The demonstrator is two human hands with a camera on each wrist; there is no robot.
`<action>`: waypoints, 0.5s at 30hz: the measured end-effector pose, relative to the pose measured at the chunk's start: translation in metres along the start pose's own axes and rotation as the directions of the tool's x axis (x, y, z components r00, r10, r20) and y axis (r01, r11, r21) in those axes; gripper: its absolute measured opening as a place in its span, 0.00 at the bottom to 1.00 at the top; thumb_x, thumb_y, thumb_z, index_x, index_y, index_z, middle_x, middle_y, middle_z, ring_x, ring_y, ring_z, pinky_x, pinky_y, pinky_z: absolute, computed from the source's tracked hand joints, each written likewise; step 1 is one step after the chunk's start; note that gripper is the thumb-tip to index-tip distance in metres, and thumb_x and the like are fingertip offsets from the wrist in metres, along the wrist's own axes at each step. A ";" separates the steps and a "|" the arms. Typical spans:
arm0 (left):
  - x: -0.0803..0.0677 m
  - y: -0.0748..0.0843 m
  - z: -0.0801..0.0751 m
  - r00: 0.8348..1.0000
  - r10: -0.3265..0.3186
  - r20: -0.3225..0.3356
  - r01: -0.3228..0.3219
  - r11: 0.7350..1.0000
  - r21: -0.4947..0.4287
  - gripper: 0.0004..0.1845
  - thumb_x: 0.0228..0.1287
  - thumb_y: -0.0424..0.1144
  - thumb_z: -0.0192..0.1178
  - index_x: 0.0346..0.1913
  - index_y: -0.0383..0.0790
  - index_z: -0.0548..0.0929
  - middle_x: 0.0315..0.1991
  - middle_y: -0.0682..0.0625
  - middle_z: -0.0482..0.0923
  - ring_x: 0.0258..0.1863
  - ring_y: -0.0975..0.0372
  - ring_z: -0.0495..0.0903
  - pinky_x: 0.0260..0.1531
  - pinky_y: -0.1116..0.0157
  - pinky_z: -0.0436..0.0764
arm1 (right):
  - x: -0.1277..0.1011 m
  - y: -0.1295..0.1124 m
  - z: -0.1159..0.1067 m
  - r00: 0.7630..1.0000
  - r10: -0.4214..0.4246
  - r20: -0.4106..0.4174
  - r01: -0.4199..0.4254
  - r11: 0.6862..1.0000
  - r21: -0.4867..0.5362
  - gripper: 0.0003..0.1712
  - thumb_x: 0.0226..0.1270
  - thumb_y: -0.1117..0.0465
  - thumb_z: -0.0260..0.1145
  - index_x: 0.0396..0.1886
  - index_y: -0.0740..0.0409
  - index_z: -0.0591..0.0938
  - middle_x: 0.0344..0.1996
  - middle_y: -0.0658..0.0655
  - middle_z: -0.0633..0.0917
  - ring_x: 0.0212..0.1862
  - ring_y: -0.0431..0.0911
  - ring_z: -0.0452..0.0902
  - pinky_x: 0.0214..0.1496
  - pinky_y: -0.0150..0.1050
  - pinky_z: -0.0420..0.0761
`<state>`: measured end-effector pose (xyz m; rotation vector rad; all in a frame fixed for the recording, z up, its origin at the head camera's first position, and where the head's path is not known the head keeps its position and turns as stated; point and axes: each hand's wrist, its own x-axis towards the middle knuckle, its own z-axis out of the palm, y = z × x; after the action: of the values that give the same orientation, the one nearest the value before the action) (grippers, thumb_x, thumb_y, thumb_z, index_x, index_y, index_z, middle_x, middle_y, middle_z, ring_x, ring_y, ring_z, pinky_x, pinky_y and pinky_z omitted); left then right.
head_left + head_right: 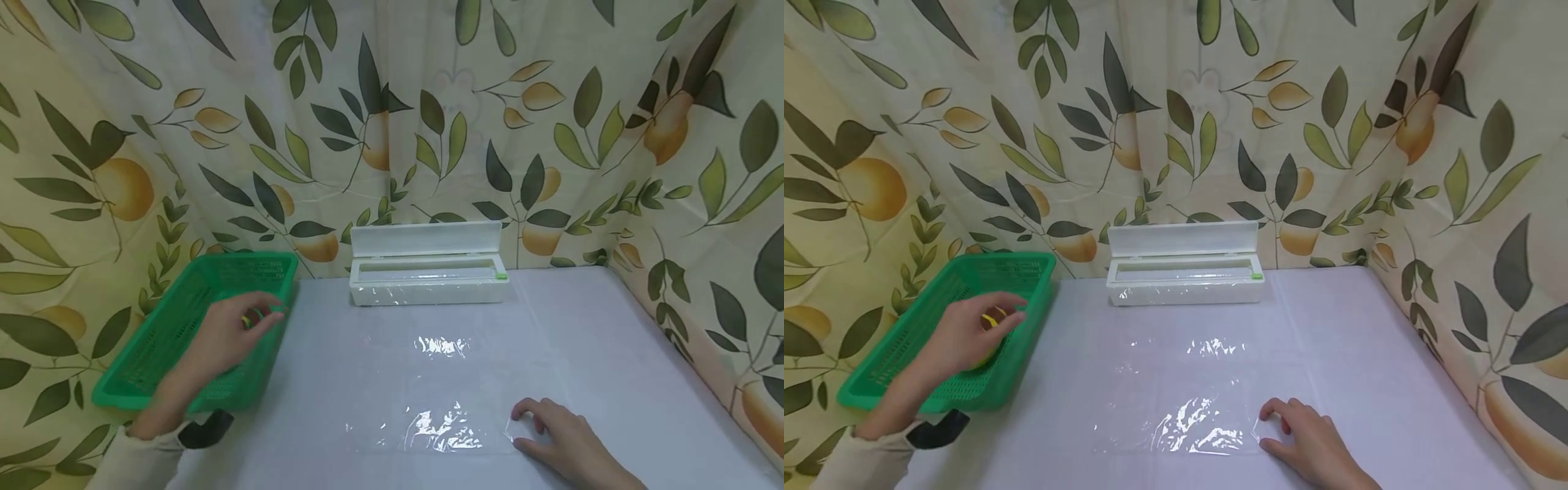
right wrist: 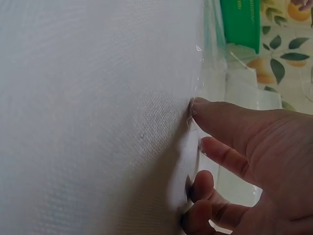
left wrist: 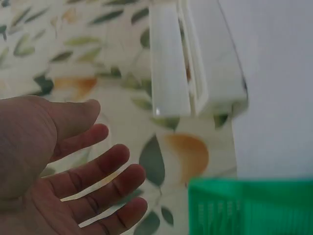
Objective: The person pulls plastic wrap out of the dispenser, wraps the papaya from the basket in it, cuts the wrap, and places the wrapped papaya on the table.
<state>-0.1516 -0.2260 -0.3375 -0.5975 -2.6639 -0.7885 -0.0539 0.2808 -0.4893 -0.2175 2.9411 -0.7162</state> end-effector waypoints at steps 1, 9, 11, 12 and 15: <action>0.005 -0.008 -0.006 1.000 -0.001 -0.005 0.001 1.000 0.020 0.07 0.69 0.35 0.68 0.47 0.37 0.88 0.32 0.50 0.85 0.28 0.60 0.82 0.25 0.65 0.78 | 0.000 0.000 0.000 1.000 0.004 0.005 -0.004 1.000 0.007 0.23 0.54 0.48 0.81 0.47 0.38 0.81 0.28 0.43 0.71 0.30 0.35 0.64 0.35 0.38 0.67; 0.026 -0.079 -0.024 0.973 -0.144 0.181 0.113 0.978 0.174 0.19 0.70 0.37 0.66 0.56 0.26 0.81 0.52 0.27 0.81 0.45 0.36 0.82 0.45 0.40 0.80 | -0.002 0.001 0.002 1.000 -0.030 -0.009 0.030 0.999 0.011 0.23 0.53 0.48 0.81 0.47 0.39 0.81 0.28 0.42 0.69 0.29 0.34 0.62 0.33 0.34 0.66; 0.027 -0.094 -0.023 0.960 -0.164 0.228 0.116 0.971 0.210 0.22 0.68 0.37 0.67 0.57 0.23 0.79 0.55 0.24 0.78 0.52 0.30 0.76 0.51 0.35 0.75 | -0.001 0.001 0.002 1.000 -0.018 -0.007 0.018 1.000 0.005 0.23 0.53 0.48 0.81 0.47 0.38 0.81 0.28 0.42 0.70 0.29 0.35 0.63 0.34 0.37 0.66; 0.027 -0.100 -0.023 0.952 -0.181 0.248 0.125 0.966 0.226 0.23 0.68 0.38 0.67 0.57 0.23 0.78 0.56 0.23 0.77 0.56 0.28 0.73 0.54 0.33 0.73 | -0.001 0.001 0.002 1.000 -0.011 -0.005 0.011 1.000 0.001 0.23 0.53 0.48 0.81 0.47 0.38 0.81 0.27 0.42 0.70 0.29 0.35 0.63 0.35 0.38 0.66; 0.026 -0.114 -0.022 0.924 -0.238 0.299 0.158 0.950 0.270 0.27 0.65 0.39 0.69 0.60 0.23 0.76 0.57 0.21 0.75 0.58 0.25 0.69 0.55 0.31 0.70 | 0.000 0.001 0.002 1.000 -0.003 -0.002 0.003 1.000 0.000 0.23 0.53 0.48 0.81 0.47 0.38 0.81 0.27 0.43 0.70 0.29 0.35 0.63 0.36 0.42 0.66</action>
<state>-0.2241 -0.3178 -0.3608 -0.4289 -3.1054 -0.4279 -0.0541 0.2805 -0.4911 -0.2212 2.9436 -0.7168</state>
